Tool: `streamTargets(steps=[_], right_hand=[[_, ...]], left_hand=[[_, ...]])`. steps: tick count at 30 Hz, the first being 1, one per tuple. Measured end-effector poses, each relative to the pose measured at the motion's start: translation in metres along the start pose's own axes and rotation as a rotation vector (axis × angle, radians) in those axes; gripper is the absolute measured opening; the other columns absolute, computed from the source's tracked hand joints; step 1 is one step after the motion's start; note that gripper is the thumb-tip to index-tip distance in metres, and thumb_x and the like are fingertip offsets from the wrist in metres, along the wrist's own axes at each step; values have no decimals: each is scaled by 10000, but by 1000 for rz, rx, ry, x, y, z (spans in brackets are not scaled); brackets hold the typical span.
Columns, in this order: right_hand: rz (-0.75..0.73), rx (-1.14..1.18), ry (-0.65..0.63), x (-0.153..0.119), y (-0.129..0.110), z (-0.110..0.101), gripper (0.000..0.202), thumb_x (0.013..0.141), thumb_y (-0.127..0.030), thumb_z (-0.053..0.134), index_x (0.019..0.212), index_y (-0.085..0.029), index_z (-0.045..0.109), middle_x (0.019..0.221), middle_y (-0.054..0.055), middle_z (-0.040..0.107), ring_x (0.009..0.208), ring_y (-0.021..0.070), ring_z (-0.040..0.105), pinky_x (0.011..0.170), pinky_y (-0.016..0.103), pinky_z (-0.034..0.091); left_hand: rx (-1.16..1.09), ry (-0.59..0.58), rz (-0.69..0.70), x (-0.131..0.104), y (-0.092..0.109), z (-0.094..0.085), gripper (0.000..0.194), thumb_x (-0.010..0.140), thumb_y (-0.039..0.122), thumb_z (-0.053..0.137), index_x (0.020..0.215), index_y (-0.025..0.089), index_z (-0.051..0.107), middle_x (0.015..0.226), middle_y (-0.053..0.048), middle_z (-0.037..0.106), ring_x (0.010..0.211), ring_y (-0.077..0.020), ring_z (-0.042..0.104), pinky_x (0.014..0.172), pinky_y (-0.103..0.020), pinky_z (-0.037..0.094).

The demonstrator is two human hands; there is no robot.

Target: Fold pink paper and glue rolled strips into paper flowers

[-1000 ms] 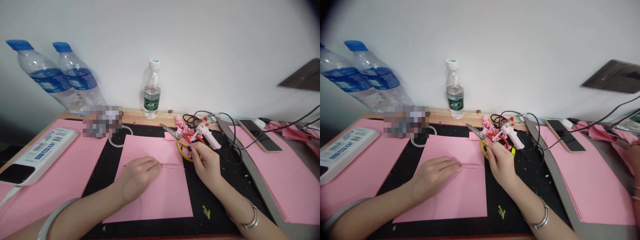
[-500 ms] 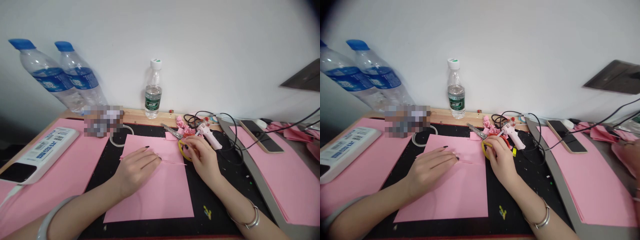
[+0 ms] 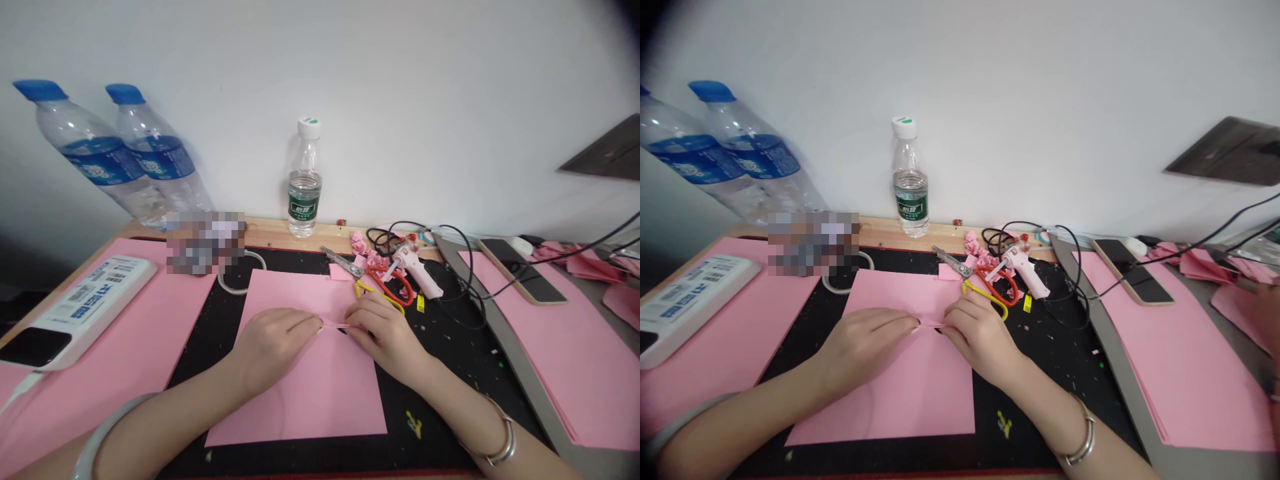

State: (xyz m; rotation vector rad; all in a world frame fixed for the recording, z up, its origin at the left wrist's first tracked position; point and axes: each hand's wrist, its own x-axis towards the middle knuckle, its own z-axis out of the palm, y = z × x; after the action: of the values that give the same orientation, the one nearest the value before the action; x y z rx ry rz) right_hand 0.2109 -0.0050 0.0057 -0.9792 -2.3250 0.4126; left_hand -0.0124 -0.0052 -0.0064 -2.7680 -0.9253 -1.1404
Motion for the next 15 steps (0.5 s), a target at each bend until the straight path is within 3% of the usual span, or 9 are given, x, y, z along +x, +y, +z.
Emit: streamTargets(steps=[5, 10, 15], right_hand=[[34, 36, 14, 0, 2, 0, 143, 885, -170, 547, 759, -193, 611, 747, 51, 648, 753, 193, 561, 705, 353, 471], [46, -9, 7, 0, 2, 2, 48, 857, -191, 609, 883, -207, 646, 860, 50, 689, 841, 211, 557, 792, 389, 463], [16, -47, 10, 0, -4, 11, 90, 835, -223, 652, 920, -197, 642, 920, 51, 693, 878, 227, 542, 819, 406, 439]], left_hand=[[-2, -66, -113, -3, -1, 3, 235, 948, 184, 447, 882, 142, 668, 812, -54, 711, 719, -170, 675, 667, -296, 555], [7, -122, -79, -4, -3, 0, 239, 947, 161, 438, 894, 145, 670, 808, -56, 703, 728, -173, 665, 649, -294, 548], [8, -98, -16, -2, 3, 1, 233, 944, 146, 433, 879, 155, 657, 789, -51, 689, 734, -164, 654, 675, -286, 545]])
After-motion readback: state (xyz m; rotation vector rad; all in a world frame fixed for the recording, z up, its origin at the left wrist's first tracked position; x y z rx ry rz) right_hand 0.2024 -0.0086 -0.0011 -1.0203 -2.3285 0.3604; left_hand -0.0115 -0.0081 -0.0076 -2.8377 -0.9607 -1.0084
